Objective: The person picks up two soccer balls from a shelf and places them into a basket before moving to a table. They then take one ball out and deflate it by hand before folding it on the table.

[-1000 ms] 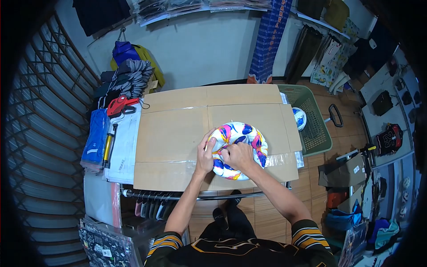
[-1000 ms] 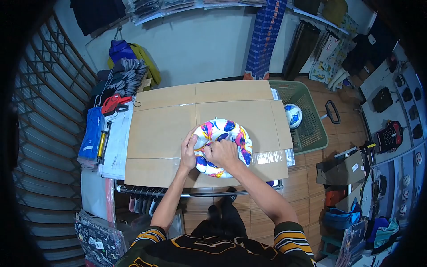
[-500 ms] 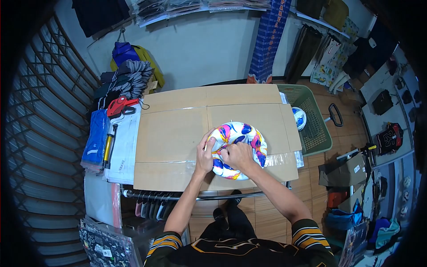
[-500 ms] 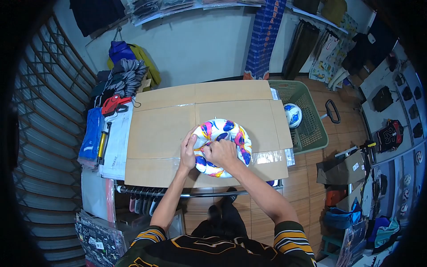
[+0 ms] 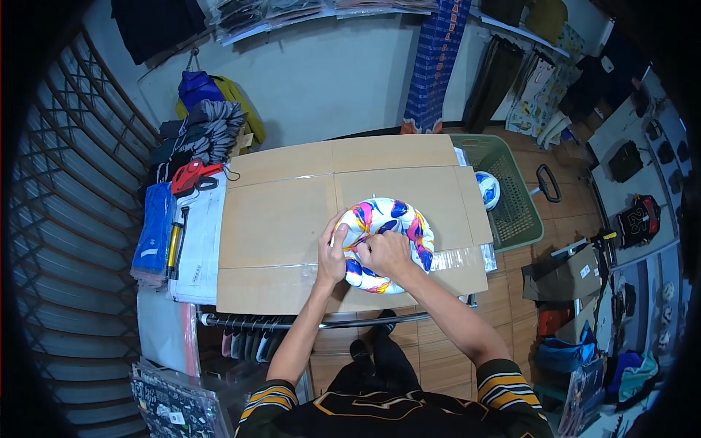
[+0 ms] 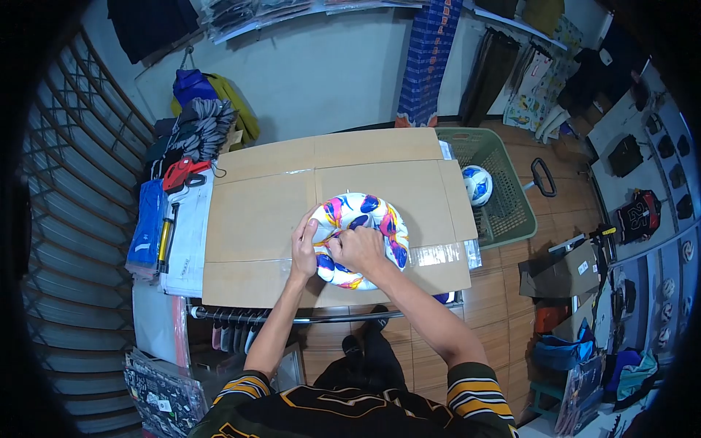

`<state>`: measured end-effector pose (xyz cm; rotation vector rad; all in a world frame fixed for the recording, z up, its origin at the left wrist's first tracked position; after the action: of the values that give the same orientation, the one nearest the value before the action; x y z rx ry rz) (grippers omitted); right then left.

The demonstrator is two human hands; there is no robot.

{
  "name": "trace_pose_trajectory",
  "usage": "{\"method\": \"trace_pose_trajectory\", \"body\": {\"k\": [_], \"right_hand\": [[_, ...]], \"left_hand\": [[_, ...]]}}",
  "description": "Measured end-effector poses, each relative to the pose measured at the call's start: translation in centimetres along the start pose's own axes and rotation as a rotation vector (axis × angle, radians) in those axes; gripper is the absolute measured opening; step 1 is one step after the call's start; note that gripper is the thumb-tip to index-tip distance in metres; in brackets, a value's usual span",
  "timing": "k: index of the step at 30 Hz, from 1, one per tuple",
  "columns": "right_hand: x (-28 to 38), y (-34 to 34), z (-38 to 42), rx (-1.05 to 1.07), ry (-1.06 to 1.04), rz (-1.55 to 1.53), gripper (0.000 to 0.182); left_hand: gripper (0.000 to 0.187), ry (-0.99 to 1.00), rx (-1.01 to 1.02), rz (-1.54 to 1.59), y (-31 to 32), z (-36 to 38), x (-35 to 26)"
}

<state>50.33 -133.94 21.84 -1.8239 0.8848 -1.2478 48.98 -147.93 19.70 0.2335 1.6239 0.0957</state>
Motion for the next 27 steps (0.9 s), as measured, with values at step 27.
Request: {"method": "trace_pose_trajectory", "body": {"k": [27], "right_hand": [[0.2,-0.69,-0.13,-0.043,-0.003,-0.042,0.04]], "left_hand": [[0.05,0.024,-0.037,-0.072,-0.42,-0.61,0.76]]}}
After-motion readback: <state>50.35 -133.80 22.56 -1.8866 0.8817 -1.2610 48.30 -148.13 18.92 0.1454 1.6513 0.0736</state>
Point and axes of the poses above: each hand's wrist, its own z-axis away from the middle knuckle, its own y-axis out of the palm, x = y × z, the point moved 7 cm from there along -z, towards the middle knuckle, and after that the axes turned 3 degrees about -y, right-handed, at the moved point
